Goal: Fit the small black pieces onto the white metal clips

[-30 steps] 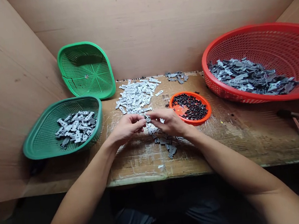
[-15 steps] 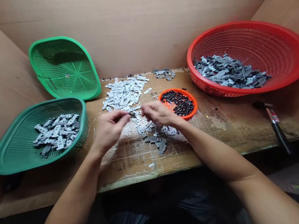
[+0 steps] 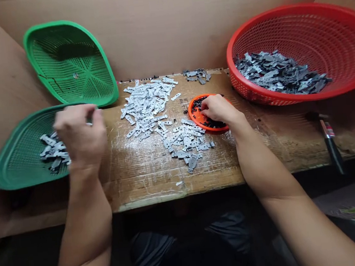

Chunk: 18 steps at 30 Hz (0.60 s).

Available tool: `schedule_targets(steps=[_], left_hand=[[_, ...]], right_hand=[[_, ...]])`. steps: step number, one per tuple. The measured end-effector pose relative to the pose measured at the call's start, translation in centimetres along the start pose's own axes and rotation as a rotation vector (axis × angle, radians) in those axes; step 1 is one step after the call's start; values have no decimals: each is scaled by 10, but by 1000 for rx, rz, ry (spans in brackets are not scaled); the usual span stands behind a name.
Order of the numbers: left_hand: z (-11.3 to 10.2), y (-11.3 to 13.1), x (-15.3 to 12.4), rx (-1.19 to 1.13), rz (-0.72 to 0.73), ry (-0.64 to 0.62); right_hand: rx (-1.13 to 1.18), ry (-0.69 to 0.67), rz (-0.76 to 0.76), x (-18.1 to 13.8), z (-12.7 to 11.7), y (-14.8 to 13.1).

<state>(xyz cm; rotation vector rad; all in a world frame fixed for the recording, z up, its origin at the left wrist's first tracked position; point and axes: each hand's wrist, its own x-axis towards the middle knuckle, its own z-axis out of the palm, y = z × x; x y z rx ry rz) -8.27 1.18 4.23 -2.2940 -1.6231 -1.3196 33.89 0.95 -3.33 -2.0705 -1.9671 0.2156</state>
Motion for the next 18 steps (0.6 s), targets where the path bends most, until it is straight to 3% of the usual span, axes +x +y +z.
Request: schedule_targets(steps=[5, 9, 13, 18], left_hand=[[57, 35, -23, -443, -74, -494], [84, 58, -41, -884, -370, -753], [91, 66, -42, -1180, -544, -742], [82, 63, -35, -1192, -624, -650]], right_hand=[[70, 0, -47, -4, -10, -5], [442, -11, -274, -28, -26, -55], [637, -24, -566, -50, -21, -109], [652, 7, -534, -52, -7, -126]])
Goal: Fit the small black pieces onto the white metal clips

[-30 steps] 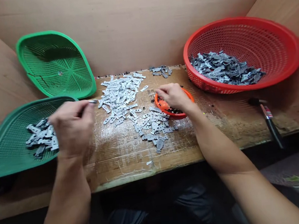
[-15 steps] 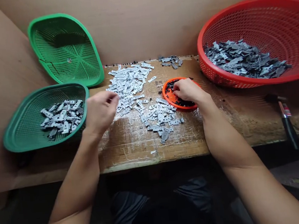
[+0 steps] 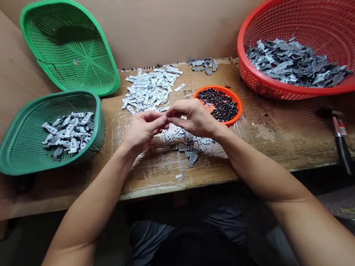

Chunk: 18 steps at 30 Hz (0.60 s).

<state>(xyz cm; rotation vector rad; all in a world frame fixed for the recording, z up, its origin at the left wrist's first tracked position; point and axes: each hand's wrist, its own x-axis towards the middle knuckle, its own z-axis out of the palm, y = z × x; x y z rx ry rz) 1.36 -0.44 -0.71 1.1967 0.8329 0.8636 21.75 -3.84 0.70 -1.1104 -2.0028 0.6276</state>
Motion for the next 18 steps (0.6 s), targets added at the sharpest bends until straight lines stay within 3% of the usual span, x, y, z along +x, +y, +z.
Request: schedule_targets(steps=[12, 15, 18], left_hand=[[-6, 9, -4, 31, 54, 28], [-4, 7, -8, 319, 98, 15], [5, -4, -13, 858, 132, 21]], right_hand=[[224, 31, 108, 0, 5, 6], [278, 17, 141, 1, -3, 12], [267, 20, 166, 1, -15, 18]])
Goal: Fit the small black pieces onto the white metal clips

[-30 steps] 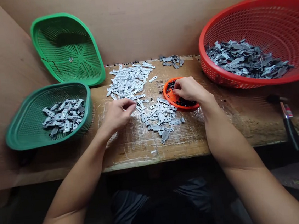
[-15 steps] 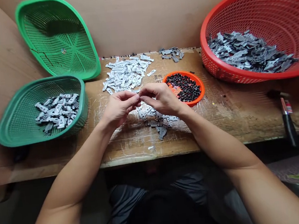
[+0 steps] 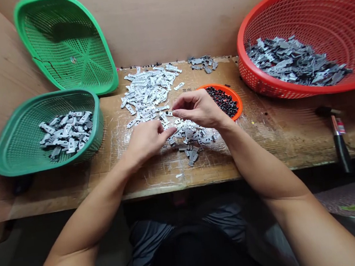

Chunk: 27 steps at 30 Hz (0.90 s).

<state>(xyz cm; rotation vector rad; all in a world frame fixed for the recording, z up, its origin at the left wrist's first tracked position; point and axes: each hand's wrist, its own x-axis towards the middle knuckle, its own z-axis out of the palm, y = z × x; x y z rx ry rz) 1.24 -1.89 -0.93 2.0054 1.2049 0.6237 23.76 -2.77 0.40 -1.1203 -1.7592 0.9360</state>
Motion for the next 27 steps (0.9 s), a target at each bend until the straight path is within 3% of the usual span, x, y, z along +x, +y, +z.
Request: schedule_targets(steps=[3, 7, 15, 22, 27], left_hand=[[16, 1, -6, 324, 25, -37], [21, 1, -5, 346, 78, -103], [-14, -8, 9, -190, 36, -79], [-19, -7, 9, -707, -114, -89], [-14, -8, 10, -768, -126, -38]], right_hand=[[-34, 6, 47, 0, -12, 0], [-18, -72, 74, -3, -25, -1], [82, -360, 159, -7, -19, 0], [115, -376, 274, -5, -3, 4], [131, -372, 343, -3, 4, 4]])
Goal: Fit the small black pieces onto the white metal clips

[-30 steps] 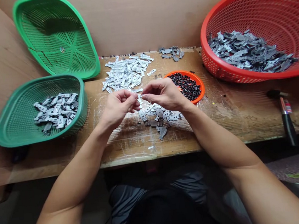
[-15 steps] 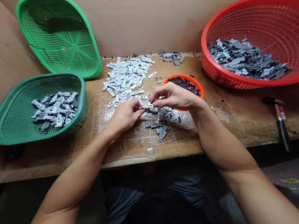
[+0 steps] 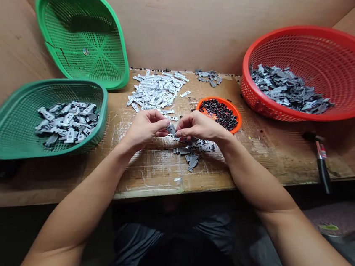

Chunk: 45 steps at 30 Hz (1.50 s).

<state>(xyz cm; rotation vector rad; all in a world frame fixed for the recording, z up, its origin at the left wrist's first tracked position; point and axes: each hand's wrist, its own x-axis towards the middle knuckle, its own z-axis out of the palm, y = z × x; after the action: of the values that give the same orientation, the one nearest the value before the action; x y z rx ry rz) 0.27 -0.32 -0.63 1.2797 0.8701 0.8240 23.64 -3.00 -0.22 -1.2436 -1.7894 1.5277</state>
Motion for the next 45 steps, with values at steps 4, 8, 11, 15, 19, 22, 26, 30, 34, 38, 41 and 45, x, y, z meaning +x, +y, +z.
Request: schedule_targets(steps=[4, 8, 11, 15, 19, 22, 26, 30, 34, 38, 41, 45], left_hand=[[2, 2, -1, -18, -38, 10], [5, 3, 0, -30, -128, 69], [6, 2, 3, -36, -169, 97], [2, -1, 8, -48, -201, 115], [-3, -5, 12, -57, -217, 116], [-6, -5, 14, -49, -213, 98], [-7, -4, 13, -45, -212, 116], [-7, -4, 12, -62, -204, 125], [-6, -5, 11, -74, -199, 112], [-6, -6, 8, -84, -191, 106], [-6, -5, 7, -84, -186, 105], [-5, -5, 6, -91, -167, 99]], right_hand=[[20, 2, 29, 2, 3, 0], [18, 8, 51, 1, 5, -2], [-10, 127, 53, -3, -12, 1], [-306, 573, 1, -17, -68, 18], [-599, 751, 92, -36, -115, 38], [-694, 653, 136, -36, -119, 46], [-813, 598, 111, -18, -102, 51], [-943, 630, 134, -5, -93, 58], [-997, 605, 120, -5, -96, 62], [-981, 595, 161, -7, -98, 62], [-1004, 622, 160, -7, -96, 62], [-1018, 685, 148, -11, -94, 59]])
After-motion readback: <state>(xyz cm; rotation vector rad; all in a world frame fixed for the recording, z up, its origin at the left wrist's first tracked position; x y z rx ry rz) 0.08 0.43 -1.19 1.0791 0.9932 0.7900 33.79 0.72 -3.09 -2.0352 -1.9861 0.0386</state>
